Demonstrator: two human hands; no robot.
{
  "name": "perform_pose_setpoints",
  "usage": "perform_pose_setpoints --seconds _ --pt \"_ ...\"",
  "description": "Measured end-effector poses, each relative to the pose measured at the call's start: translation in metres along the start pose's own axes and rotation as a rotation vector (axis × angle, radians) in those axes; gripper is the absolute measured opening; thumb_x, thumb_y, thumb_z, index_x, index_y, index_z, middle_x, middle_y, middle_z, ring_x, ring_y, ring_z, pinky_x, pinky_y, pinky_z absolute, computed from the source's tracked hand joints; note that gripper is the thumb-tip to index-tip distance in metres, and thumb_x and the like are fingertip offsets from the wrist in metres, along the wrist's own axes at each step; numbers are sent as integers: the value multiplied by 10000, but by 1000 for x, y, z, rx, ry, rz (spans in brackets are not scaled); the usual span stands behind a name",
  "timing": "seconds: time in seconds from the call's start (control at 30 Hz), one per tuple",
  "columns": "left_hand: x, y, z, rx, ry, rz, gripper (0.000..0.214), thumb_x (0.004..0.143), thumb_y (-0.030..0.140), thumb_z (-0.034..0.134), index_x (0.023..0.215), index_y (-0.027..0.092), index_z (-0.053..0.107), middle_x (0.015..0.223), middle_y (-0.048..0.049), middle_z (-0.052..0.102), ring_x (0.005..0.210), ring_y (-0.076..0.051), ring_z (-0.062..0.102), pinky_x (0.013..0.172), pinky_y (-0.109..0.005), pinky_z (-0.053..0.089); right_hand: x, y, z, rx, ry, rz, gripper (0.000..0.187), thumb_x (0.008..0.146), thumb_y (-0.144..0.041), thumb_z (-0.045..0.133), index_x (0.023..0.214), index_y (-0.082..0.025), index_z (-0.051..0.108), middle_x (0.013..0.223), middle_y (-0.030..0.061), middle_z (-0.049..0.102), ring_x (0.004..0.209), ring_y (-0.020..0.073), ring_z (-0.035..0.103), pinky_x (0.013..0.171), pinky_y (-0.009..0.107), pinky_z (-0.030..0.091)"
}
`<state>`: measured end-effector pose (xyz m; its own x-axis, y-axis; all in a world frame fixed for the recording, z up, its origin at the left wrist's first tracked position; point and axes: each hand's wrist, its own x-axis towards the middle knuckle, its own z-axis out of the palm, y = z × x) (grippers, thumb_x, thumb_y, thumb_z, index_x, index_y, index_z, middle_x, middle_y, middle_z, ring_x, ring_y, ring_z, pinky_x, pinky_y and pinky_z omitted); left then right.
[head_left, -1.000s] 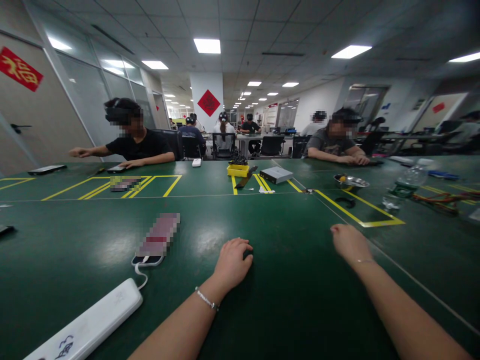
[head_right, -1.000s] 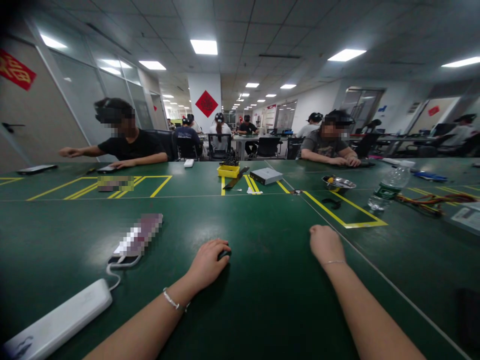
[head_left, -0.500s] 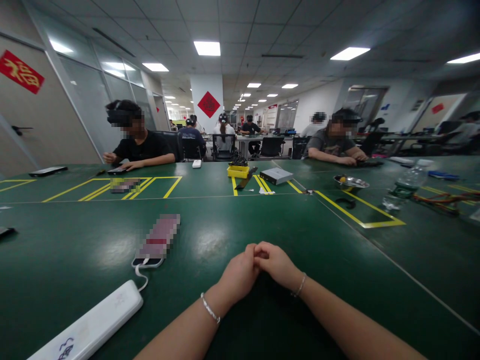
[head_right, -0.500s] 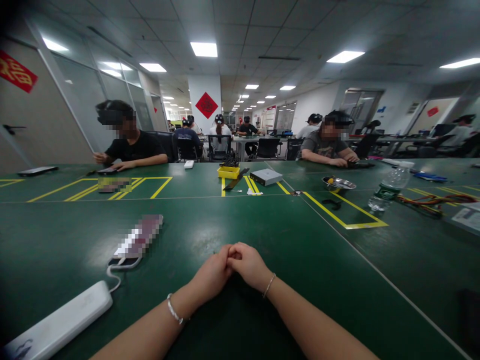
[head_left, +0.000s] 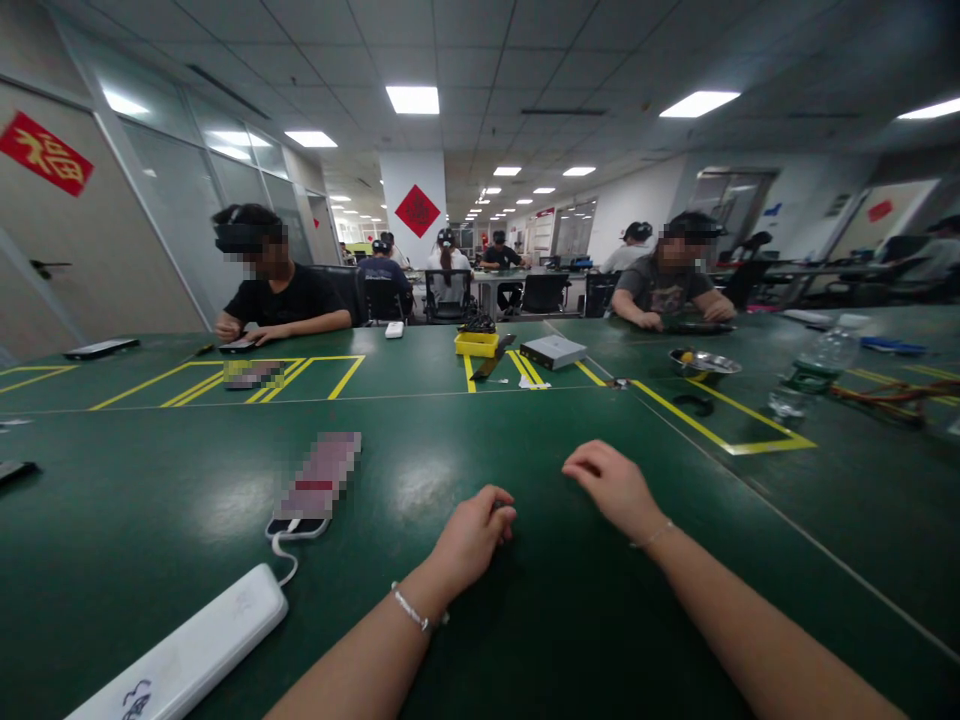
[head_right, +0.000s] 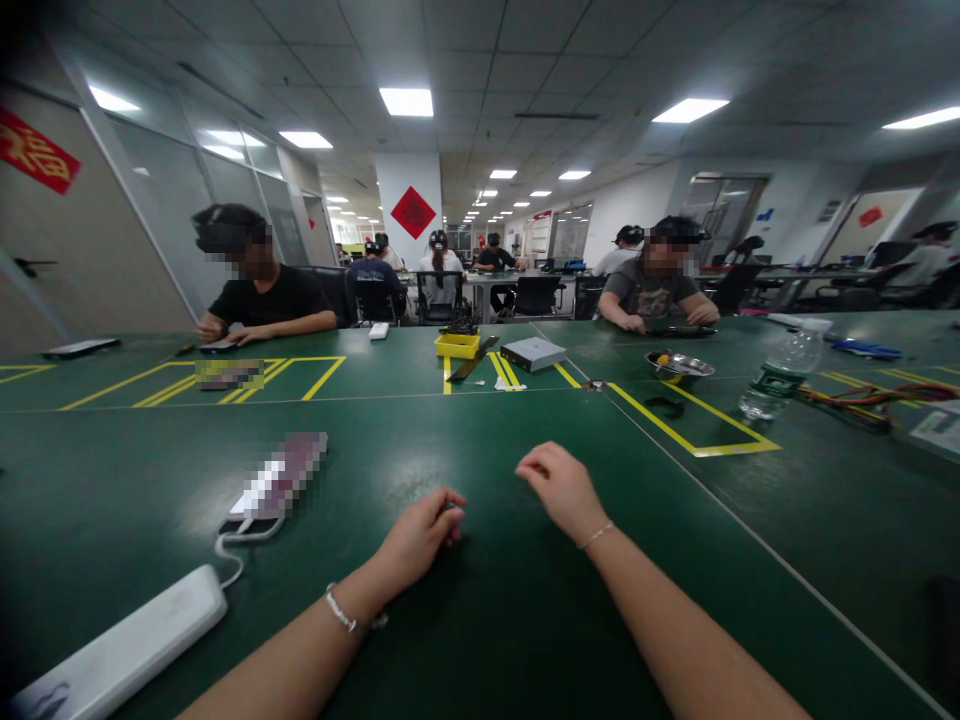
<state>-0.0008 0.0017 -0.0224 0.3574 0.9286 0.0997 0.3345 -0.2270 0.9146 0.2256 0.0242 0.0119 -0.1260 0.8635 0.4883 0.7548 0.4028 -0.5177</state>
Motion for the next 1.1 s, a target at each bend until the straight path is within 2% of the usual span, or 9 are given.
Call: perform_pose_setpoints --seconds 0.1,0.2,0.27,0.4,0.5,0.63,0.8,0.97,1.1 --pt "10 -8 -7 -122 200 -24 174 785 329 403 725 184 479 529 52 484 491 -96 470 506 -205 363 -7 79 -58 -340 243 277 181 690 -327 484 658 -183 588 745 78 552 740 204 498 663 344 379" --pt "15 -11 -13 -245 300 -76 187 790 349 397 740 180 461 526 60 456 461 -78 440 468 -189 336 -41 162 -116 -545 312 799 159 652 -319 473 563 -223 564 681 105 530 701 253 498 560 370 346" --pt "16 -11 -15 -322 303 -111 155 775 325 429 806 179 468 560 55 473 474 -73 456 445 -176 317 -68 203 -141 -576 316 992 141 608 -246 466 489 -236 542 631 121 512 661 274 499 518 384 318" --pt "14 -8 -14 -470 290 -161 202 753 240 455 948 189 437 692 24 543 556 -76 520 416 -158 294 -90 231 -151 -578 252 1036 141 546 -214 460 495 -248 587 676 149 536 698 313 510 531 413 314" --pt "13 -6 -14 -534 281 -160 177 756 213 456 923 183 405 843 -26 604 617 -85 561 427 -158 312 -75 210 -141 -499 254 957 154 571 -250 462 526 -231 608 685 165 558 669 316 512 535 422 308" --pt "13 -3 -13 -564 259 -151 128 752 192 477 852 176 400 967 -74 619 692 -101 592 490 -173 359 -41 159 -116 -181 197 905 179 627 -288 507 647 -172 642 656 149 588 547 201 506 529 355 316" --pt "12 0 -14 -539 211 -135 143 721 186 520 850 150 471 952 -83 635 702 -107 582 542 -194 377 -10 85 -55 54 117 698 369 676 -471 475 826 -181 644 576 10 561 462 114 443 473 256 294" --pt "12 -3 -13 -469 190 -102 252 717 198 509 957 123 532 892 -83 644 697 -126 573 592 -231 406 2 -18 26 814 -134 690 355 678 -462 502 772 -136 608 521 -33 442 414 52 319 418 209 215" --pt "13 -6 -12 -328 185 -35 326 728 184 475 1043 141 546 854 -56 642 714 -138 563 651 -264 428 -1 -70 62 1224 -278 703 256 641 -300 579 846 -147 598 659 -10 513 488 49 397 458 206 287"
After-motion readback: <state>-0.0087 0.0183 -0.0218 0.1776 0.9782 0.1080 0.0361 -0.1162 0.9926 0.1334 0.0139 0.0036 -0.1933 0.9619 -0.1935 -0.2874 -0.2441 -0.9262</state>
